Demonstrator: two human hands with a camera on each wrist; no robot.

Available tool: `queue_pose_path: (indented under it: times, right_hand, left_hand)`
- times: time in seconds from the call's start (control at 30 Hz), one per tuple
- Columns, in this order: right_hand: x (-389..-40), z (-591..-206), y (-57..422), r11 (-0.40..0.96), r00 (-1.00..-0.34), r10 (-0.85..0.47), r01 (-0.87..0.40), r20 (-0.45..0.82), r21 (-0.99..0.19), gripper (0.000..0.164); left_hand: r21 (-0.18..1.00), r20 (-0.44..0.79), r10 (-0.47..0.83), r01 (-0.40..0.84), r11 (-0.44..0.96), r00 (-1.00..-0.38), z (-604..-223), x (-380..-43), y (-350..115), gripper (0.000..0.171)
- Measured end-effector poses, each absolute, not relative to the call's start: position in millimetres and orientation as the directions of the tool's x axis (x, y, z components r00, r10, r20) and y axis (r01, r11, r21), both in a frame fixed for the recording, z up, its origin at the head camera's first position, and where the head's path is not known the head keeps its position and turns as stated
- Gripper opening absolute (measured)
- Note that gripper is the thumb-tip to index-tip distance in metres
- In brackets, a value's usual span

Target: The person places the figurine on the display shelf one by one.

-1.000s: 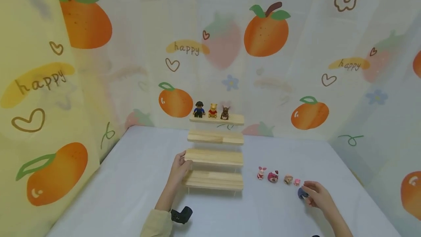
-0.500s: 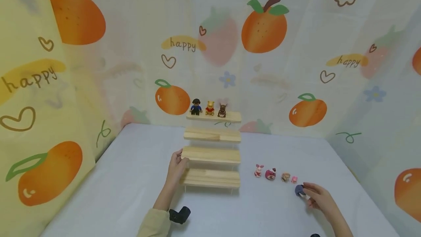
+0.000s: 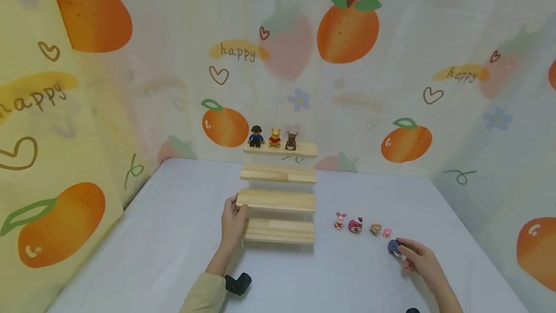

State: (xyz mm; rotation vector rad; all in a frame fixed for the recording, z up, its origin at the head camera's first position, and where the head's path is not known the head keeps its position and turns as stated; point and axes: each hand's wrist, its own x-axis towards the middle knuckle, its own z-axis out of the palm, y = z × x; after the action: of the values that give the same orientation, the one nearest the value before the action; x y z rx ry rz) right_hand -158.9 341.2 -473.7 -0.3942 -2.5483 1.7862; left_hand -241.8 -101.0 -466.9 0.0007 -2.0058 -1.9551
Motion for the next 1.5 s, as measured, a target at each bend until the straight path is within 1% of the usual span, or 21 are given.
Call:
queue_pose_path:
  times: [0.13,0.3,0.47,0.6,0.7,0.9,1.03,1.1,1.27,1.43,1.5]
  right_hand:
    - [-162,-472,338,0.375,-0.964,0.233,0.209,-0.126,-0.903,0.047]
    - [-164,-471,335,0.456,-0.968,0.23,0.199,-0.101,-0.867,0.047]
    - [-162,-474,333,0.481,-0.97,0.219,0.203,-0.107,-0.853,0.05]
    - [-163,-476,330,0.516,-0.973,0.21,0.197,-0.1,-0.834,0.054]
    - [-166,-476,327,0.548,-0.976,0.201,0.182,-0.082,-0.816,0.052]
    - [-167,-472,323,0.624,-0.979,0.205,0.147,-0.021,-0.768,0.047]
    - [-163,-474,321,0.619,-0.975,0.22,0.155,-0.02,-0.77,0.047]
    - [-162,-476,321,0.596,-0.972,0.232,0.168,-0.032,-0.785,0.048]
    - [-166,-478,319,0.589,-0.968,0.244,0.194,-0.056,-0.784,0.054]
    - [-168,-478,317,0.605,-0.967,0.247,0.206,-0.065,-0.769,0.061]
    - [-167,-479,317,0.628,-0.967,0.244,0.211,-0.068,-0.749,0.061]
  left_hand:
    - [0.972,0.235,-0.241,0.226,0.064,-0.942,-468,-239,-103,0.042]
    - [0.969,0.248,-0.249,0.241,0.061,-0.936,-466,-239,-103,0.041]
    - [0.97,0.243,-0.227,0.236,0.056,-0.943,-464,-237,-103,0.042]
    - [0.972,0.236,-0.205,0.231,0.05,-0.95,-449,-228,-102,0.042]
    - [0.97,0.242,-0.209,0.236,0.054,-0.947,-440,-223,-101,0.042]
    - [0.968,0.252,-0.222,0.248,0.045,-0.942,-460,-239,-103,0.042]
    - [0.97,0.242,-0.227,0.235,0.055,-0.944,-469,-242,-103,0.043]
    - [0.971,0.239,-0.23,0.232,0.06,-0.943,-470,-242,-103,0.043]
    - [0.972,0.235,-0.231,0.225,0.066,-0.944,-468,-240,-104,0.042]
    - [0.971,0.24,-0.231,0.231,0.067,-0.943,-467,-240,-104,0.042]
    - [0.974,0.228,-0.226,0.219,0.064,-0.947,-467,-239,-103,0.042]
